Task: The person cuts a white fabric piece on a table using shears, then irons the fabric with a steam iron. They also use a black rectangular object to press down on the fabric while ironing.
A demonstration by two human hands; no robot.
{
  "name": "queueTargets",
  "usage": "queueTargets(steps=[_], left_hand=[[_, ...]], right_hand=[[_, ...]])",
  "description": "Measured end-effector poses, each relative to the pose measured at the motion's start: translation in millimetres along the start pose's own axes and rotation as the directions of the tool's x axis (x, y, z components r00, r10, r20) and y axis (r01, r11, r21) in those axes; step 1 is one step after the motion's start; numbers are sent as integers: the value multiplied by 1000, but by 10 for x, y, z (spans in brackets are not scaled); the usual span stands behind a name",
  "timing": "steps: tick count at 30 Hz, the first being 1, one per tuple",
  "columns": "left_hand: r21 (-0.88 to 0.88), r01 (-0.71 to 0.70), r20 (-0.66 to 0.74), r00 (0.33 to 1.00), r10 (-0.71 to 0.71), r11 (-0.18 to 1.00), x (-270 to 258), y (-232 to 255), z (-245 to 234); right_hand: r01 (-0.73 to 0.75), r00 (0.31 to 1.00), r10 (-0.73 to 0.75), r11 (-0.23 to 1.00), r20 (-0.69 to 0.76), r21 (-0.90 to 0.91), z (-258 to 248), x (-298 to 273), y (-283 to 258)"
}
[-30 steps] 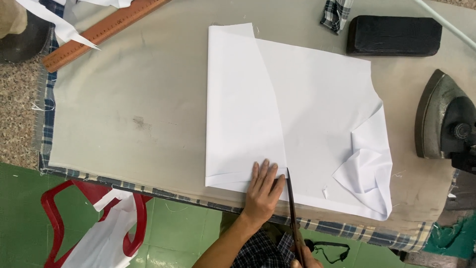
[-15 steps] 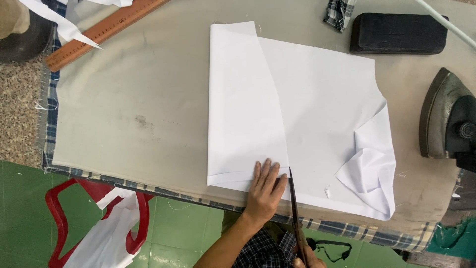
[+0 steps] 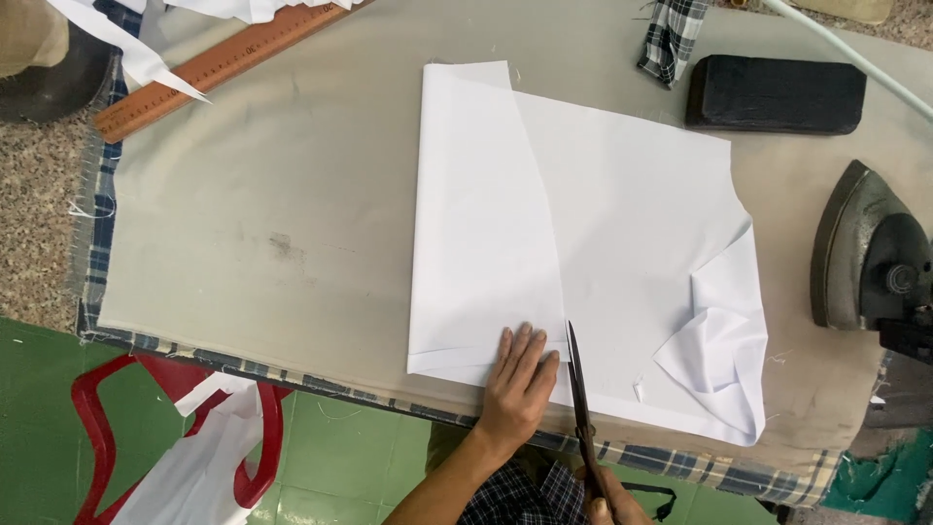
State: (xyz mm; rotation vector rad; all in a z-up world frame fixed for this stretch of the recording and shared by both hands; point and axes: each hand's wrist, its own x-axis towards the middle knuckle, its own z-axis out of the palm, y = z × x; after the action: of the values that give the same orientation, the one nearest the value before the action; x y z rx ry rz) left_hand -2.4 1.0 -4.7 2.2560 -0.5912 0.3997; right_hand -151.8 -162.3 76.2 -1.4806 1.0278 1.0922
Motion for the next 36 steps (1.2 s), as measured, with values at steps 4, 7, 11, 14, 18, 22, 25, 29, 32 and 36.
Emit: queueTargets(steps=[4, 7, 11, 14, 18, 22, 25, 29, 32, 36], left_hand=[[4, -4, -11, 1000, 4, 1000, 82, 4, -56], [-26, -8, -41, 999, 7, 1000, 150, 22, -118], [-18, 1, -36, 999, -1, 1000, 148, 20, -120], [-19, 11, -38, 999, -11, 1000, 120, 11, -80], [-35, 19, -52, 998, -21, 999, 143, 17, -104], [-40, 14, -66, 998, -17, 999, 140, 15, -100], [-62, 26, -43, 999, -29, 998, 108, 8, -87], [-67, 29, -52, 998, -33, 997, 97, 4, -68], [-84, 38, -59, 997, -43, 996, 116, 10, -92], [-109, 54, -65, 996, -61, 993, 94, 7, -78]], right_hand=[[45, 986, -36, 998, 163, -54, -108, 238, 37], [46, 998, -41, 989, 41, -138, -27, 120, -248], [54, 994, -41, 990, 102, -133, 17, 33, -600], [43, 995, -26, 982, 92, -183, 46, -19, -744], [49, 996, -37, 986, 79, -158, 74, -43, -805], [112, 993, -102, 958, 52, -265, 94, -37, -791], [76, 997, -69, 981, 43, -178, 103, -15, -751], [98, 995, -91, 981, 47, -168, 70, 44, -667], [114, 989, -99, 983, 108, -145, 20, 17, -785], [162, 987, -156, 963, 41, -214, 53, -107, -1071]])
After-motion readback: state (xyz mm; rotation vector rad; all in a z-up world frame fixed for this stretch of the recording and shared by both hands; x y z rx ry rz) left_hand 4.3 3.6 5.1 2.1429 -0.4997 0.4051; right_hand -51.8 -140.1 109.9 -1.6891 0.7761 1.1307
